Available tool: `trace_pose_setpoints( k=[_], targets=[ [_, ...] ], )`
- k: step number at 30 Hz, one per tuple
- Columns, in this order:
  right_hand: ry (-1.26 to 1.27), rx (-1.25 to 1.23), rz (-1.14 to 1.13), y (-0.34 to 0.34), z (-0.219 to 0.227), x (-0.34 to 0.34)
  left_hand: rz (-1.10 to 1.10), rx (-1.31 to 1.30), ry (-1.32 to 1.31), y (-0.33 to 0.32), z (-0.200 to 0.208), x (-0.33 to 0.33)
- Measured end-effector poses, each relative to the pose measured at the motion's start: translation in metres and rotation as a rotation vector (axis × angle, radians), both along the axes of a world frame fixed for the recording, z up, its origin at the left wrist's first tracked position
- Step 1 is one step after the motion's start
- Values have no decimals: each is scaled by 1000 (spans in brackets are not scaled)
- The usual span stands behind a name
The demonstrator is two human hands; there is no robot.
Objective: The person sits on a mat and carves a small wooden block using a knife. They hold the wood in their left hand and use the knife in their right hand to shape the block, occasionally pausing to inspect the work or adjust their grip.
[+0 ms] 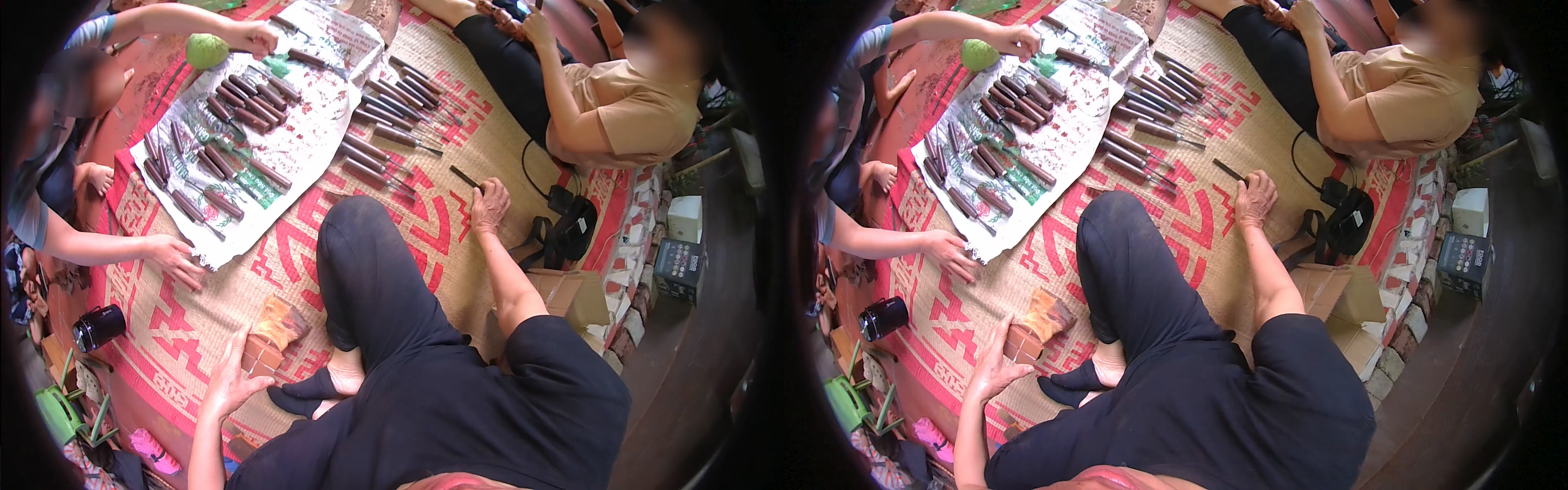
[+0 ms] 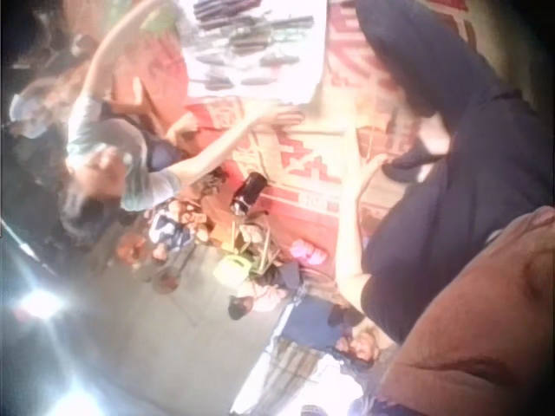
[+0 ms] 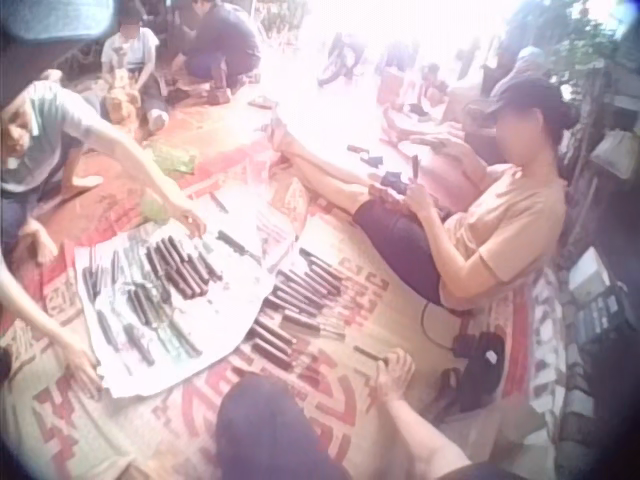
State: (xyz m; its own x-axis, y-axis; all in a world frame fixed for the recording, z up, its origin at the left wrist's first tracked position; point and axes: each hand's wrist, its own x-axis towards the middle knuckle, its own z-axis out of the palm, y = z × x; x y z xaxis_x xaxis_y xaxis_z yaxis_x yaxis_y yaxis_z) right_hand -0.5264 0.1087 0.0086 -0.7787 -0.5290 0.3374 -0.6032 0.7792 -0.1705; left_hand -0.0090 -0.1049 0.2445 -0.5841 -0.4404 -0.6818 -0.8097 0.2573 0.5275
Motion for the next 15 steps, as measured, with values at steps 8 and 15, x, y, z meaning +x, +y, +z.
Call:
trace_pose_setpoints(
  k=[8, 15],
  targets=[
    [29, 38, 22, 2, -8, -8, 76, 43, 8, -6, -13, -3],
    [27, 19, 56, 0, -3, -2, 119, 78, -24, -6, -19, 1]
  ],
)
